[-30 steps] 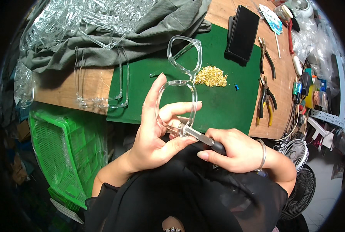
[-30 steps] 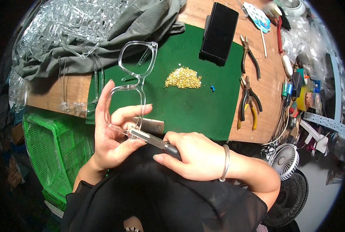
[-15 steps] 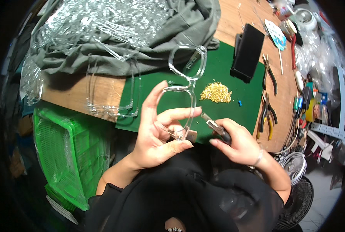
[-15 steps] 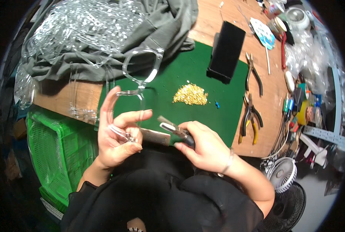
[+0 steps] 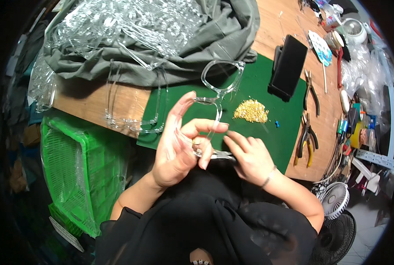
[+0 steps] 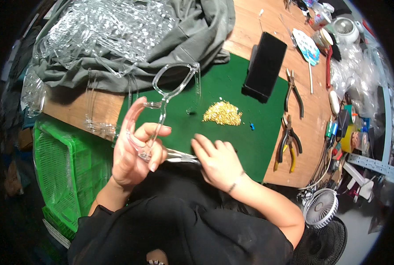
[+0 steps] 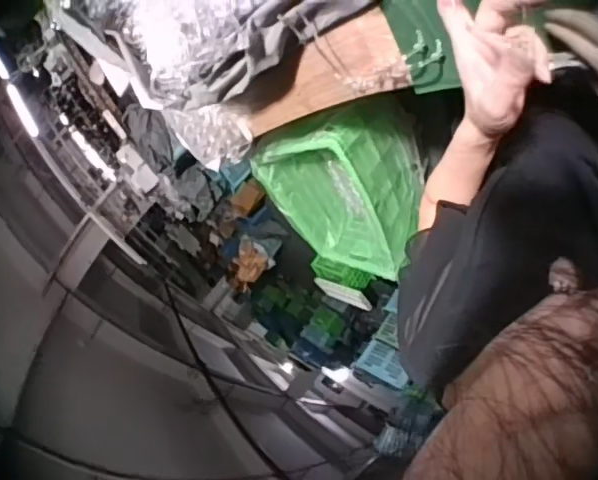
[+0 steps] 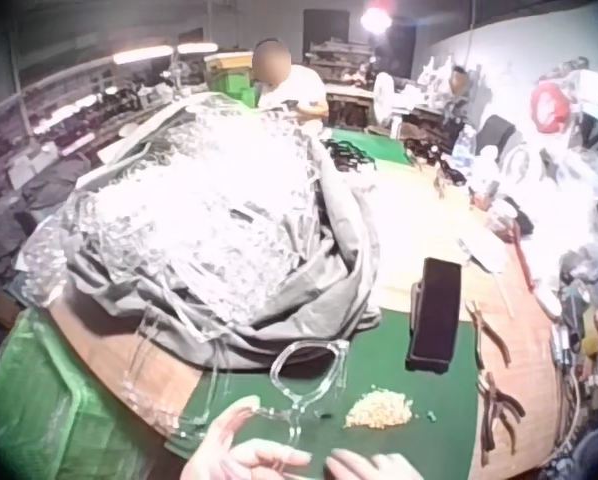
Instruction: The person uses pliers to adjust the nose bridge and temple arms of a clear plastic eyeglass frame. They repeatedly squeeze and release the frame parts while rotating the glasses to check alignment. The task continues without visible completion or placement of the finished item.
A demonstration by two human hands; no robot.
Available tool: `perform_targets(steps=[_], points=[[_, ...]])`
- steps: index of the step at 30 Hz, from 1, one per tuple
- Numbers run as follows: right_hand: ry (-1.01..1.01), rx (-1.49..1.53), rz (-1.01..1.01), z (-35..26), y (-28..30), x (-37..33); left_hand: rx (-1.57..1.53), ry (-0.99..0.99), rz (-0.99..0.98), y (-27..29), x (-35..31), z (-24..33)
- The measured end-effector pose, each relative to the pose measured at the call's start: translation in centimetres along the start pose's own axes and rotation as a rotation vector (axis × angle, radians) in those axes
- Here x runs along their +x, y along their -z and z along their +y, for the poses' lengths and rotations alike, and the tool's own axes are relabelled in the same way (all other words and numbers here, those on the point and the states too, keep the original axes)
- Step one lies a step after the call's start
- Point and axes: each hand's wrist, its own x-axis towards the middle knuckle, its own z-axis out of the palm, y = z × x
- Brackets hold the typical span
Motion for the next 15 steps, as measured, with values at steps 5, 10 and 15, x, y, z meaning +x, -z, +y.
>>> perform_targets(steps=[5, 10, 15], points=[[-0.026, -0.132, 0.017, 0.6, -1.5, -0.3, 0.148, 0.036, 0.228, -2.0, -1.5, 2.1], [-0.168, 0.220, 0.242, 2.1, -0.4, -1.3, 0.170, 0.047, 0.327, -2.2, -1.3, 3.0], [-0.390, 0.681, 0.266, 2.1, -0.3, -0.9, 0.171, 0.108, 0.313, -2.9, -1.0, 2.5]])
